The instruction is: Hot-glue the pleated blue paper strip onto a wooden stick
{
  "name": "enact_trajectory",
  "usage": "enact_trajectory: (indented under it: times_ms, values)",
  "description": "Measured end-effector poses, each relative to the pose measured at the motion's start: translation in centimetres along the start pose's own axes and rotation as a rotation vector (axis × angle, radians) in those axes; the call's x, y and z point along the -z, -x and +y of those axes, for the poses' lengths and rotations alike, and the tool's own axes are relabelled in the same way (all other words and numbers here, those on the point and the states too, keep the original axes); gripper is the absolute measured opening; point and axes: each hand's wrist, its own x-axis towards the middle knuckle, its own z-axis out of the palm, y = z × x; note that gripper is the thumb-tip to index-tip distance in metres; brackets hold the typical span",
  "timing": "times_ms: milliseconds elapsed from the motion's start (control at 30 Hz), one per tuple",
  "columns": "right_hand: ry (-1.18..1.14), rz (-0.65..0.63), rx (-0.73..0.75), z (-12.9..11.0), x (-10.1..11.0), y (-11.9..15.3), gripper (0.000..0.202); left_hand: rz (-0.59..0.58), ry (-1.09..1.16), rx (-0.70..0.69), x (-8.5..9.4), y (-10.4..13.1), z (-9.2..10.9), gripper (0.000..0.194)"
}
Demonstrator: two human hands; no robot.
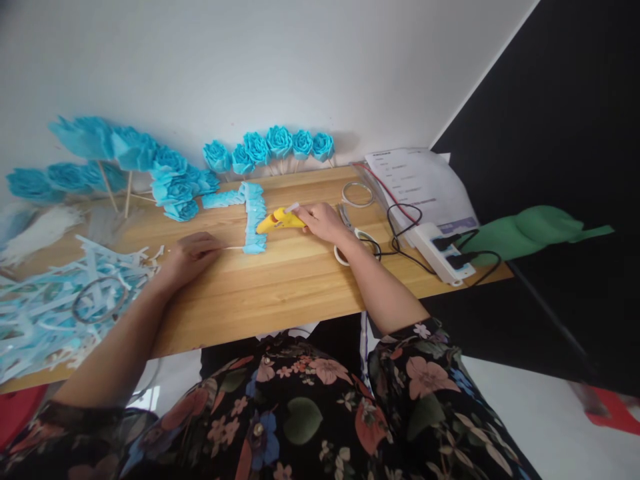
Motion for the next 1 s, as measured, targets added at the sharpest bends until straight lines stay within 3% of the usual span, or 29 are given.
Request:
enact_trajectory:
  times_ms: [200,400,567,733,933,1000]
  values:
    - [-0.206,0.007,-0.013,0.59,-0.14,-0.19,0.053,-0.004,0.009,0.019,0.15,-0.1,0.28,0.031]
    - [0.005,-0.005,0.007,0.2,-0.05,0.01,0.051,-0.008,0.003,-0.003,0.24,-0.14,0.32,0.032]
    - [-0.174,-0.026,0.011,0.96,-0.24,-0.25,0.047,0.001,0.011,-0.009,0.18,-0.09,0.28,0.03]
    - [-0.066,-0.03,0.01,0.57,-0.18,-0.08,0.05,-0.01,0.006,0.016,0.16,-0.08,0.25,0.031]
    - [-0.258,-0.009,-0.022,0.52,-0.1,-0.05,0.047,-0.012,0.018,0.018,0.27,-0.19,0.52,0.031]
    - [-0.212,-0.024,-0.01,0.35,-0.01,0.06,0.048,-0.015,0.013,0.026,0.29,-0.2,0.58,0.03]
